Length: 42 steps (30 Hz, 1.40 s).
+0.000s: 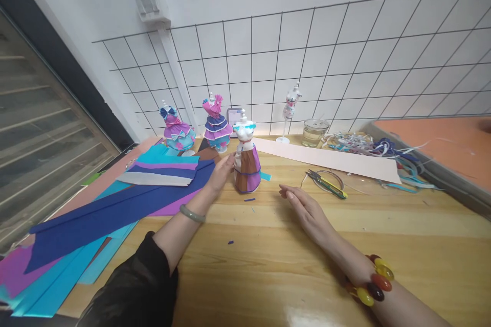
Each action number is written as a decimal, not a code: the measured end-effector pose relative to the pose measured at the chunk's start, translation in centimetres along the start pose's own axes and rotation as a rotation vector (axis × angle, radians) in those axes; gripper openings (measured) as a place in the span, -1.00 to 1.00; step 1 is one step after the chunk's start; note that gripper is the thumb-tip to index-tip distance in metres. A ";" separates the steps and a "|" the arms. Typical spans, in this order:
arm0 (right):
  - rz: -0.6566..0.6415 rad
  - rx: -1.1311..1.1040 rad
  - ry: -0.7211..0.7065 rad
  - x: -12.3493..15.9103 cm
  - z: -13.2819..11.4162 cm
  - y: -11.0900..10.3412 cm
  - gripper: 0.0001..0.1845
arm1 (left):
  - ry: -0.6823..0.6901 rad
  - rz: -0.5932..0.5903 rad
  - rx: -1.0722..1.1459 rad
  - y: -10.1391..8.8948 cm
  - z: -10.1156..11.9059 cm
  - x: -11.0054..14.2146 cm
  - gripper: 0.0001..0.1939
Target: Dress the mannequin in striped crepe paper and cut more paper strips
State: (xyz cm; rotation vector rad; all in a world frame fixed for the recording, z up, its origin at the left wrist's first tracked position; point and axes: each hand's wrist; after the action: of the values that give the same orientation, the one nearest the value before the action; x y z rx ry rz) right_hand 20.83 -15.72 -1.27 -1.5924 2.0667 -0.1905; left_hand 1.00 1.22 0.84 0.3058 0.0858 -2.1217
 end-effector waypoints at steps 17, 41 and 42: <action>-0.193 0.104 -0.032 -0.3 1.3 -0.1 -0.50 | -0.020 0.187 -0.536 -0.3 -2.4 3.5 -0.42; -0.217 0.253 0.074 -0.4 3.2 -0.3 -0.50 | -0.043 0.350 -1.529 -9.5 -0.7 9.5 -0.79; -0.215 0.251 0.077 -0.4 3.4 -0.3 -0.50 | -0.052 0.357 -1.529 -9.7 -0.7 9.4 -0.78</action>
State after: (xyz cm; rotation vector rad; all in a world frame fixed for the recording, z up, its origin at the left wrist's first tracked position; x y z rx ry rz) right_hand 22.80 -14.75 -3.89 -1.6678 1.8393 -0.5726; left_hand -11.81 -1.19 -2.78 -0.6001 1.3916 -1.2150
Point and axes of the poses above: each hand's wrist, its own x-axis away from the middle knuckle, its own y-axis out of the palm, z = x × y, and after that the axes turned 4 degrees about -x, right-handed
